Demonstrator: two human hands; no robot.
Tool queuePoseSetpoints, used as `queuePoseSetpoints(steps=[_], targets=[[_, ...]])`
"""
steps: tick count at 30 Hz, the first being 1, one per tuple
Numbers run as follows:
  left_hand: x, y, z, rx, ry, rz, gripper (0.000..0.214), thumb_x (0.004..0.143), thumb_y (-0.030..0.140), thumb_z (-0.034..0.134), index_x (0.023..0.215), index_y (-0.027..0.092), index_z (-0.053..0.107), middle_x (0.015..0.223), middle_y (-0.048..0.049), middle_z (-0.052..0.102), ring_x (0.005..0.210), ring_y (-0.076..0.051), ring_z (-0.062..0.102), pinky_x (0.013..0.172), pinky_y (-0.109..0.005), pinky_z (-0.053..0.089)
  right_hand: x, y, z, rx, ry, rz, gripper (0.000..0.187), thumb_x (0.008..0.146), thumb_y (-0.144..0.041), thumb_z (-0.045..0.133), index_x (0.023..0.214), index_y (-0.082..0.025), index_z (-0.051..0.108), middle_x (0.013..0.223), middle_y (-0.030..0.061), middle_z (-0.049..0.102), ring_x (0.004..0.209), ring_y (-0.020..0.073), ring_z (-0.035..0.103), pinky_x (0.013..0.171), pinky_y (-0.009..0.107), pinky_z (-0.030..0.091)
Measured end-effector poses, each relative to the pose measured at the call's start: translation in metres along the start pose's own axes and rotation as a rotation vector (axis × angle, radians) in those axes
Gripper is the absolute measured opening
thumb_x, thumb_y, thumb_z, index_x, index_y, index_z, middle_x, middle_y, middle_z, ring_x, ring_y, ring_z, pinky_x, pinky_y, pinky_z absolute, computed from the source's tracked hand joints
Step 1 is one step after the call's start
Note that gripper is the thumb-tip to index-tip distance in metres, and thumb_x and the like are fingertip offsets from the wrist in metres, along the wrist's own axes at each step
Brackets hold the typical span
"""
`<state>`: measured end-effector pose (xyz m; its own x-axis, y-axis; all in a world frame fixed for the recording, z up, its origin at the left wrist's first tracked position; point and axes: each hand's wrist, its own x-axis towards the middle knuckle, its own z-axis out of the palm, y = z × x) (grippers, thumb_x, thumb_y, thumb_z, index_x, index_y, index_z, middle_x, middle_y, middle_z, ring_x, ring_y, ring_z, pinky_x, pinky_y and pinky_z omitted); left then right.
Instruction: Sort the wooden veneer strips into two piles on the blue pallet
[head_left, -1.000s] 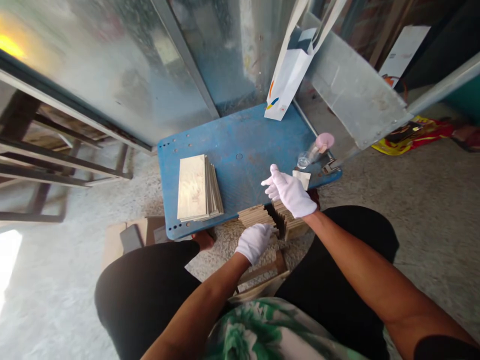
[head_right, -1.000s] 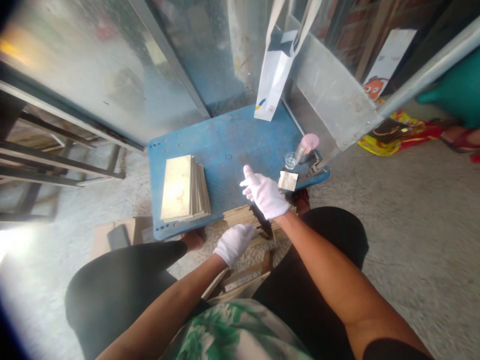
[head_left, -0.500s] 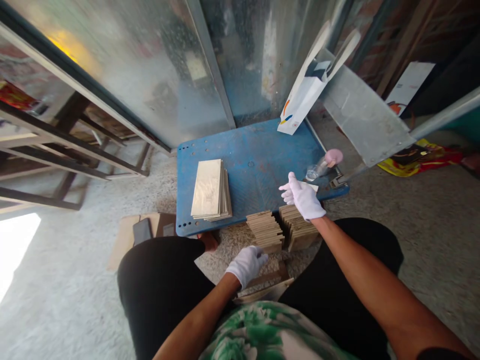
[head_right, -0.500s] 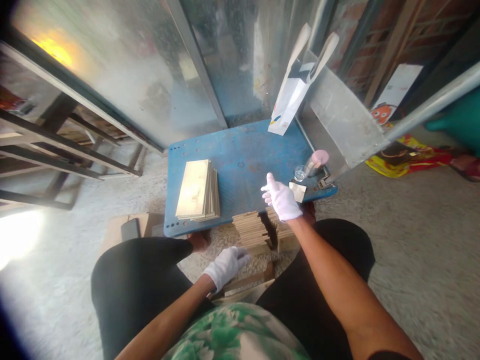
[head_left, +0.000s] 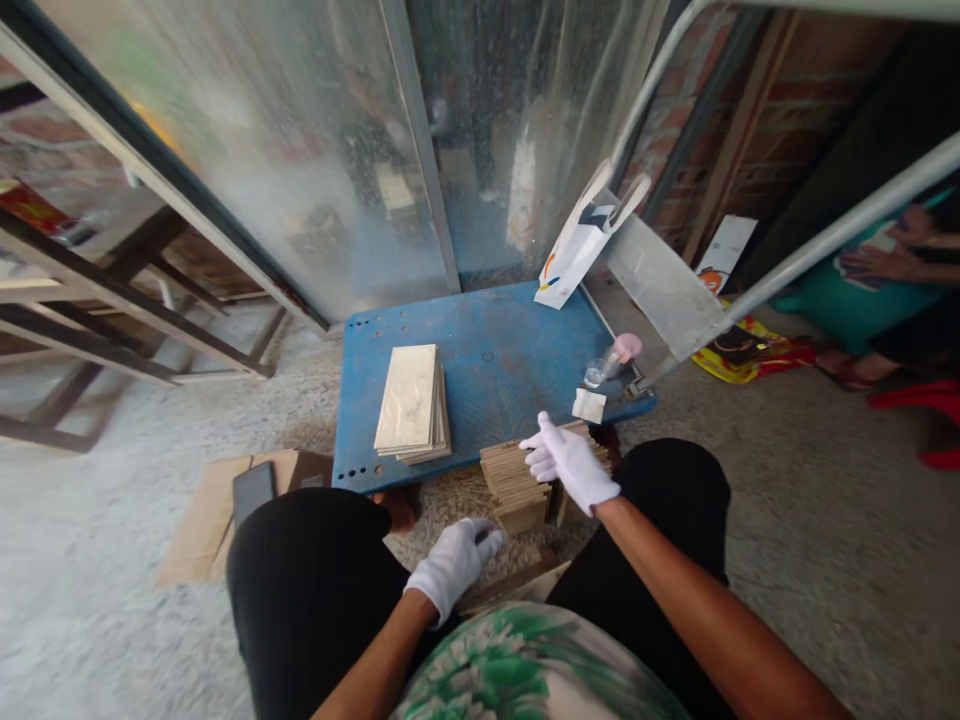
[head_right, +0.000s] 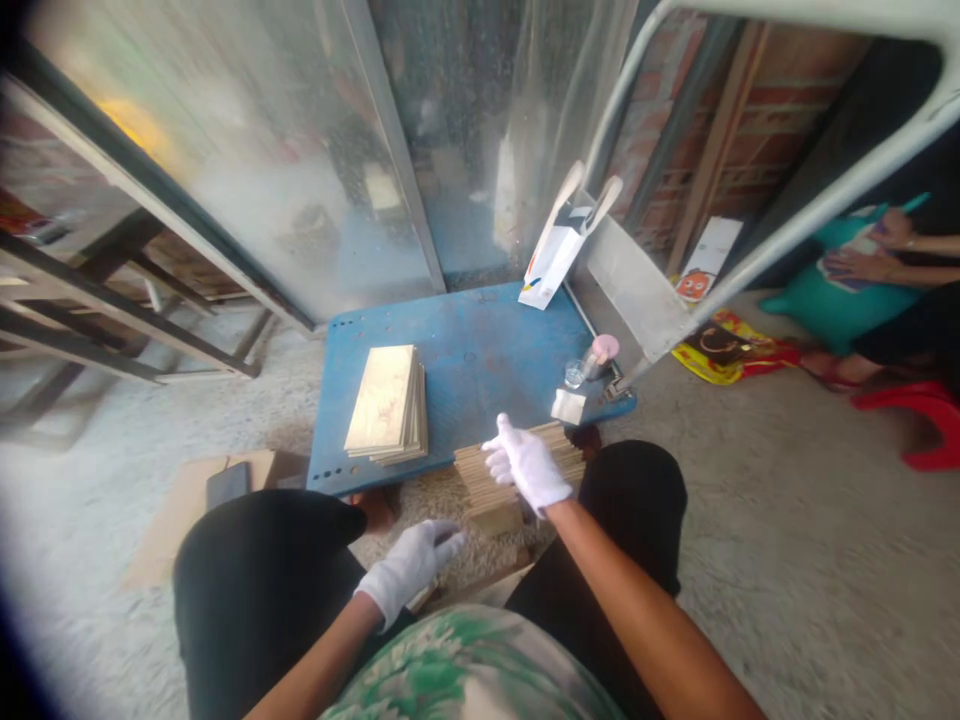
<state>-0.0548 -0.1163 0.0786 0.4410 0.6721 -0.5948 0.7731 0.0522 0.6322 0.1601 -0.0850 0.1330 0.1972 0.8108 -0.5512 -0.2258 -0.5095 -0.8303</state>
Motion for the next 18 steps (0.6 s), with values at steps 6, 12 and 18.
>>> queuePoseSetpoints(steps=[6,12,18], targets=[[0.005,-0.012,0.003,-0.086,-0.005,0.036,0.035,0.085,0.036,0.051,0.099,0.011,0.070,0.090,-0.0081,0.072,0.081,-0.019,0.065,0.072,-0.024,0.046,-0.026,0.064,0.041,-0.001,-0.041,0.192,0.064,0.084,-0.068,0.041,0.077,-0.010,0.064,0.056,0.0047,0.061,0.041,0.0091,0.055,0.037,0.018,0.042],[0.019,-0.037,0.003,-0.253,0.146,-0.140,0.036,0.085,0.038,0.052,0.096,0.009,0.070,0.080,-0.0082,0.071,0.071,-0.018,0.064,0.061,-0.023,0.047,-0.012,0.102,0.036,-0.039,-0.034,0.381,0.055,0.087,-0.064,0.043,0.071,-0.013,0.055,0.046,-0.0009,0.052,0.033,0.0064,0.045,0.032,0.015,0.036],[0.011,-0.045,-0.005,-0.335,0.255,-0.171,0.040,0.083,0.042,0.056,0.102,0.009,0.069,0.085,-0.0102,0.072,0.072,-0.018,0.066,0.060,-0.022,0.048,-0.005,0.090,0.031,-0.014,-0.045,0.452,0.051,0.092,-0.057,0.036,0.063,-0.016,0.047,0.040,-0.0040,0.043,0.028,0.0069,0.038,0.029,0.016,0.032]])
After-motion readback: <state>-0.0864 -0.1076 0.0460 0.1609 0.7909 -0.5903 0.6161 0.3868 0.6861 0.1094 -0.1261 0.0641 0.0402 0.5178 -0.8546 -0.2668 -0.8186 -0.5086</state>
